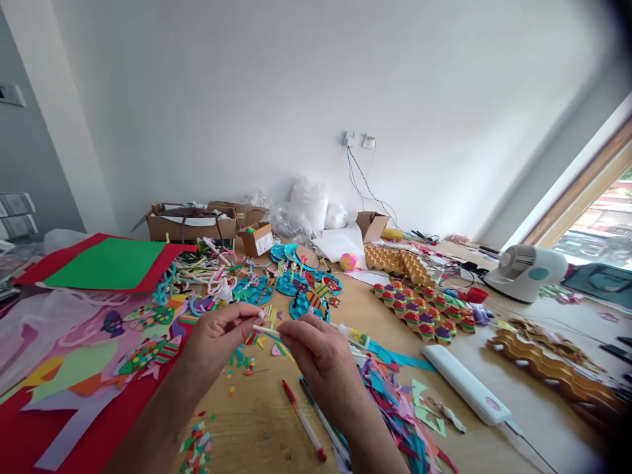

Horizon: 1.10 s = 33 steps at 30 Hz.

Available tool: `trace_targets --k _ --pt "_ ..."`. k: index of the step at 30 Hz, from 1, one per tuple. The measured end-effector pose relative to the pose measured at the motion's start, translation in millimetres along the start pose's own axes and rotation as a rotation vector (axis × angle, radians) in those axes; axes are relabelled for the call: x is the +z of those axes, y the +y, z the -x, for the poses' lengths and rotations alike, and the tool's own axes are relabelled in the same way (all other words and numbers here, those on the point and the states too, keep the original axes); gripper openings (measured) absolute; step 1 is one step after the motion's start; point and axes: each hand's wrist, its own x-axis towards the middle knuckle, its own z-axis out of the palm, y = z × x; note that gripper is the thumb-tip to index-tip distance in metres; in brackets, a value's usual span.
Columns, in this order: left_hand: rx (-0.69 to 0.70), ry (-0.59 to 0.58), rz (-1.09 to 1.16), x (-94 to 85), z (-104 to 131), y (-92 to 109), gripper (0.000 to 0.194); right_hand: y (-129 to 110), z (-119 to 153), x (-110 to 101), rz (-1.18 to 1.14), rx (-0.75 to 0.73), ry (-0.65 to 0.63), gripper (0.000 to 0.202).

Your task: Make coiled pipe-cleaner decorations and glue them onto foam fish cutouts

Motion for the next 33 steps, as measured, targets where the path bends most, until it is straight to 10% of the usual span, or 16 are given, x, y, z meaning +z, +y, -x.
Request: trace_targets --k 33 --pt "0.041 -0.1 0.049 4.9 1 -6 0.011 20 -2 8 -0.034 0.025 0.073 0.019"
